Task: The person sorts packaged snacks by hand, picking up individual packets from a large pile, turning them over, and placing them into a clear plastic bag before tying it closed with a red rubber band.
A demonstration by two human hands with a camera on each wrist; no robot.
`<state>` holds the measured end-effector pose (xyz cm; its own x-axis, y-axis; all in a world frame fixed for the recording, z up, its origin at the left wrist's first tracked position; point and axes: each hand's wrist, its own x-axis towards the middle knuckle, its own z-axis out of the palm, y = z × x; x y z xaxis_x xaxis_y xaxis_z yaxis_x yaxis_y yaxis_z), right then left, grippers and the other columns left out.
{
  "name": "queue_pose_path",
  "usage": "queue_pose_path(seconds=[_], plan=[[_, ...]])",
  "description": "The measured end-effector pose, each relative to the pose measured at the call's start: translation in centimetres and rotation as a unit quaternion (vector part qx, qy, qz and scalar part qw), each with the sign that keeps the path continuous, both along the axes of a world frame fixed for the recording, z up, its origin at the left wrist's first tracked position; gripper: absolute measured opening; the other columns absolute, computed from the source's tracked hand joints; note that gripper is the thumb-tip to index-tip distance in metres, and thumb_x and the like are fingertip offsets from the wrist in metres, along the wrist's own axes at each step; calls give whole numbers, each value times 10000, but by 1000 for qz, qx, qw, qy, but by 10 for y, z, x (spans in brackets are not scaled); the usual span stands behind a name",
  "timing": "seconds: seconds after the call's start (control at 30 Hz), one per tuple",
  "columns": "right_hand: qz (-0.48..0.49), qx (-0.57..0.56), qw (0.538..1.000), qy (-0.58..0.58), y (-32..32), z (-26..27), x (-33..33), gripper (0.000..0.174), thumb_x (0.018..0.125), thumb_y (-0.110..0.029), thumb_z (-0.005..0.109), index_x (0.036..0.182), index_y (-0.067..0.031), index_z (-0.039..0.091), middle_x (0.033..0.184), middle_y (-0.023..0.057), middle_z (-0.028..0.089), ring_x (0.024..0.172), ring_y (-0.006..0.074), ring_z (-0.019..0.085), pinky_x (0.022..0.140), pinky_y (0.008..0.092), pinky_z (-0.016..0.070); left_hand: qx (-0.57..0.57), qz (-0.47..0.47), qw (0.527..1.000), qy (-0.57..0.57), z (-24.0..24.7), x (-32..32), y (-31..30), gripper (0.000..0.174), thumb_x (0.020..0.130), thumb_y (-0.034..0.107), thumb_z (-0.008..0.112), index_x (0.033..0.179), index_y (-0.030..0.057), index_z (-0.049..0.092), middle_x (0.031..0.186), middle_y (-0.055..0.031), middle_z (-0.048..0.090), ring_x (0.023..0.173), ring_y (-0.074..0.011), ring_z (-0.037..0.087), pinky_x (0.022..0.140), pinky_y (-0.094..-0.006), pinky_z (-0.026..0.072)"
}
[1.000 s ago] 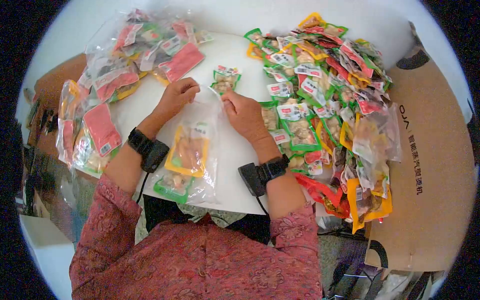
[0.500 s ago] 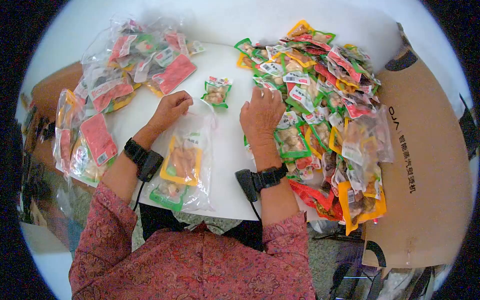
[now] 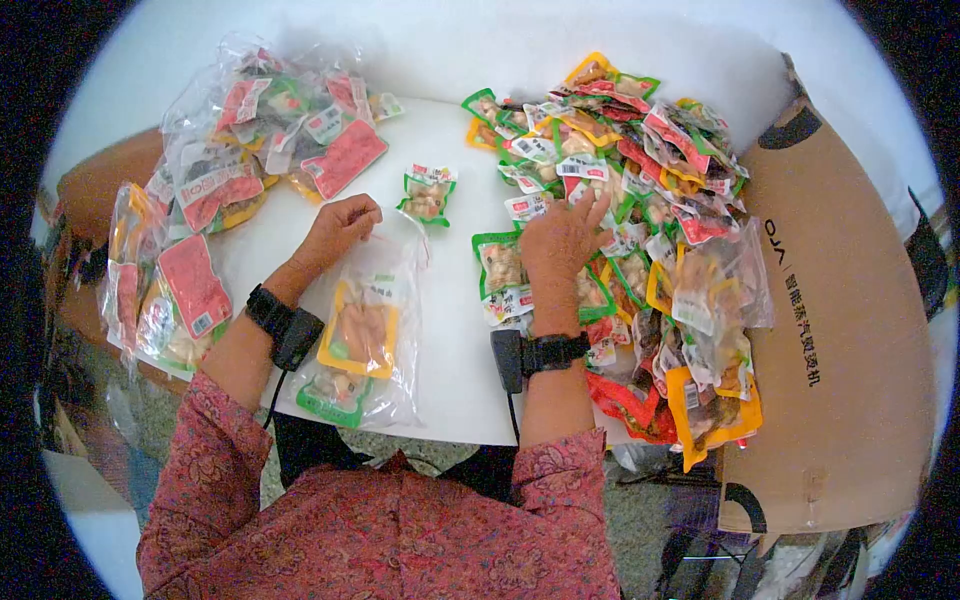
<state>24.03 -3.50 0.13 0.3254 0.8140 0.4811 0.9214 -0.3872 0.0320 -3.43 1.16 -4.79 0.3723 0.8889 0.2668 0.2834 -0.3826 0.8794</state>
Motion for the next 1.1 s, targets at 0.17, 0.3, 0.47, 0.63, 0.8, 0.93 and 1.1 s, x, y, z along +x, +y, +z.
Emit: queue_pose_path(seconds=[0.17, 0.3, 0.47, 0.63, 0.8, 0.93, 1.1], plan=[[9, 77, 997, -13, 13, -18, 7, 379, 795, -167, 484, 1143, -17, 496, 1297, 111, 381, 1269, 264, 243, 914, 581, 266, 11, -2, 1000, 2, 0, 0, 0, 126, 842, 141, 522, 840, 17, 546, 660, 4, 526, 580, -72, 477, 561, -224, 415], [178, 206, 962, -2, 2, 11, -14, 368, 793, -107, 504, 1148, -11, 510, 1259, 112, 440, 1194, 259, 375, 936, 481, 322, 37, -32, 993, -108, 16, 3, -11, 225, 880, 240, 475, 949, 36, 539, 783, -3, 531, 558, -70, 428, 525, -207, 380], [397, 325, 801, 309, -11, 28, -40, 258, 857, -123, 469, 1032, 20, 594, 1002, 95, 613, 935, 203, 571, 833, 272, 434, -77, -97, 970, -211, 26, 7, -25, 356, 888, 338, 448, 1080, 44, 512, 801, 0, 498, 544, -59, 376, 486, -190, 334], [387, 214, 558, 702, -9, 18, -46, 250, 847, -121, 496, 1010, 35, 603, 957, 77, 617, 880, 112, 550, 793, 237, 432, -200, -214, 931, -218, 28, 8, -30, 444, 885, 353, 459, 1220, 62, 446, 822, 27, 517, 526, -30, 340, 465, -173, 295], [415, 111, 545, 721, 2, 3, -41, 267, 870, -152, 459, 1022, 26, 585, 1008, 71, 587, 885, 124, 550, 769, 245, 436, -314, -215, 904, -193, 20, 16, -27, 427, 862, 236, 541, 1236, 60, 435, 731, 53, 492, 504, -17, 312, 425, -168, 248], [383, 171, 394, 818, -4, 3, -64, 318, 890, -201, 444, 1121, 7, 513, 1057, 71, 560, 913, 132, 548, 766, 260, 441, -304, -192, 903, -237, 23, 17, -28, 358, 870, 217, 532, 1183, 56, 467, 745, 50, 523, 506, -7, 326, 420, -163, 258], [415, 38, 544, 728, 0, -21, -63, 250, 878, -184, 491, 1062, -21, 534, 939, 27, 580, 816, 92, 545, 674, 219, 443, -268, -157, 914, -259, 27, 17, -30, 321, 869, 229, 532, 1142, 69, 482, 830, 37, 547, 534, 0, 351, 429, -152, 282]])
